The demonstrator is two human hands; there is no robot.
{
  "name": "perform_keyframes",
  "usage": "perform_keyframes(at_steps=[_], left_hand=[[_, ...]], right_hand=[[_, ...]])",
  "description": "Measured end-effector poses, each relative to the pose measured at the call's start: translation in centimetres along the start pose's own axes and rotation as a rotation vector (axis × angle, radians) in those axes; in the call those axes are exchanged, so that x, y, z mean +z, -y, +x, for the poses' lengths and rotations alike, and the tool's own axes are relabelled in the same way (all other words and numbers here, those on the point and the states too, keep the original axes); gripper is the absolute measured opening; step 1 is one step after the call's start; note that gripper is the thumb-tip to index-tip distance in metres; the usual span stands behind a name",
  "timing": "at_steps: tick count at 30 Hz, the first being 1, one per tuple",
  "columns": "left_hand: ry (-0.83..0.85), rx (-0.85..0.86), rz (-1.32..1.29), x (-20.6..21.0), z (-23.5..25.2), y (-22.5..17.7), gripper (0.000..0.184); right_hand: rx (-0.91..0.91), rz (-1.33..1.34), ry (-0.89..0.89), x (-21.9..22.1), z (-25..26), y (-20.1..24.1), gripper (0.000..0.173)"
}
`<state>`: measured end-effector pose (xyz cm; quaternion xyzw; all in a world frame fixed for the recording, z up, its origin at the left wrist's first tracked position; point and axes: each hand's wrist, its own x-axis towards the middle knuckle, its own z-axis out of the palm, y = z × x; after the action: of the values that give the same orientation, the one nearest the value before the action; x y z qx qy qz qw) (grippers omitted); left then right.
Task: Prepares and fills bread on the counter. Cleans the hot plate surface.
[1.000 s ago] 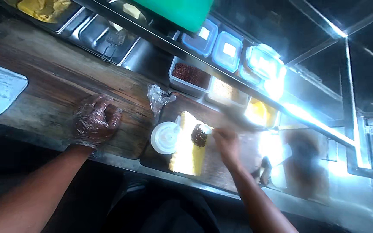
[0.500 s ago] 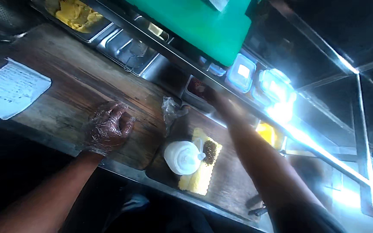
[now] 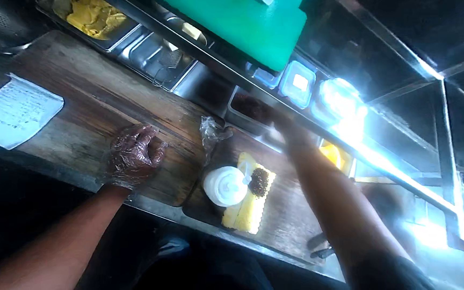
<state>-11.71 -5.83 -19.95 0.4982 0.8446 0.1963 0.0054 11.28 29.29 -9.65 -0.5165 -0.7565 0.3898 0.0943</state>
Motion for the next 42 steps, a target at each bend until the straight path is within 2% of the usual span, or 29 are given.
perform_keyframes(at_steps=[2, 6, 10, 12, 14, 16, 19, 21, 23, 24, 25, 26, 28, 30, 31, 33, 34, 35, 37, 39, 41, 42], left_hand=[[0.002, -0.002, -0.008, 0.1, 0.0, 0.2, 0.059], [0.005, 0.011, -0.004, 0.0, 0.1, 0.1, 0.058], [0.006, 0.015, -0.004, -0.1, 0.1, -0.1, 0.057], [-0.009, 0.013, -0.004, 0.0, 0.1, 0.0, 0.056], [-0.020, 0.020, -0.013, 0.0, 0.1, 0.0, 0.055], [0.005, 0.010, -0.011, -0.2, 0.1, -0.1, 0.056], [0.026, -0.013, 0.000, -0.2, 0.2, -0.2, 0.057], [0.021, -0.016, -0.010, 0.0, 0.2, -0.1, 0.058], [0.027, -0.020, -0.011, 0.0, 0.3, -0.1, 0.059], [0.035, -0.019, -0.008, -0.1, 0.3, -0.1, 0.061], [0.033, -0.017, -0.006, -0.2, 0.2, -0.2, 0.062], [0.027, -0.013, -0.005, -0.2, 0.2, -0.2, 0.062], [0.019, -0.009, -0.012, -0.2, 0.1, -0.1, 0.061], [0.012, -0.007, -0.011, 0.0, 0.0, 0.1, 0.060], [0.013, -0.007, -0.012, 0.1, 0.0, 0.1, 0.061], [0.027, -0.017, -0.011, 0.2, 0.1, 0.2, 0.061], [0.028, -0.020, -0.012, 0.3, 0.1, 0.3, 0.061], [0.027, -0.024, -0.013, 0.2, 0.1, 0.3, 0.060], [0.022, -0.025, -0.022, 0.1, 0.1, 0.0, 0.060], [0.035, -0.025, -0.026, -0.2, 0.2, -0.3, 0.059], [0.027, -0.025, -0.027, -0.1, 0.2, -0.2, 0.059], [0.025, -0.028, -0.028, -0.1, 0.2, -0.1, 0.059]], right_hand=[[0.037, 0.157, -0.047, -0.8, -1.3, 0.0, 0.015], [-0.008, 0.329, -0.072, -1.4, -2.6, -2.1, 0.012], [0.047, 0.626, -0.085, -3.5, -8.8, -1.4, 0.003], [0.149, 0.555, -0.102, -4.1, -11.8, -1.7, 0.006], [0.243, 0.469, -0.044, -3.9, -15.4, -3.4, 0.011], [0.255, 0.388, -0.015, -3.1, -19.8, -5.2, 0.012], [0.099, 0.134, -0.038, -0.7, -25.2, -7.3, 0.011], [-0.149, -0.058, -0.150, 1.5, -26.9, -8.9, 0.012], [-0.438, -0.205, -0.312, 2.8, -27.3, -10.4, 0.016], [-0.512, -0.245, -0.371, 2.8, -27.1, -10.6, 0.017], [-0.502, -0.247, -0.402, 2.4, -26.7, -10.5, 0.018], [-0.408, -0.220, -0.390, 1.9, -26.3, -10.0, 0.016], [-0.054, -0.052, -0.223, 0.5, -25.5, -8.6, 0.013], [0.306, 0.277, -0.036, -0.1, -24.9, -8.3, 0.009], [0.431, 0.445, 0.020, 0.1, -24.8, -8.2, 0.006], [0.560, 0.652, 0.075, 0.8, -25.0, -8.0, 0.006], [0.570, 0.671, 0.071, 1.4, -25.5, -8.1, 0.007], [0.536, 0.629, 0.049, 2.1, -26.4, -8.2, 0.008], [0.326, 0.356, -0.027, 3.1, -28.7, -8.8, 0.008], [-0.043, 0.021, -0.145, 3.7, -30.6, -9.3, 0.013], [-0.408, -0.148, -0.273, 3.5, -30.4, -10.2, 0.015], [-0.525, -0.188, -0.306, 3.0, -29.4, -10.4, 0.015]])
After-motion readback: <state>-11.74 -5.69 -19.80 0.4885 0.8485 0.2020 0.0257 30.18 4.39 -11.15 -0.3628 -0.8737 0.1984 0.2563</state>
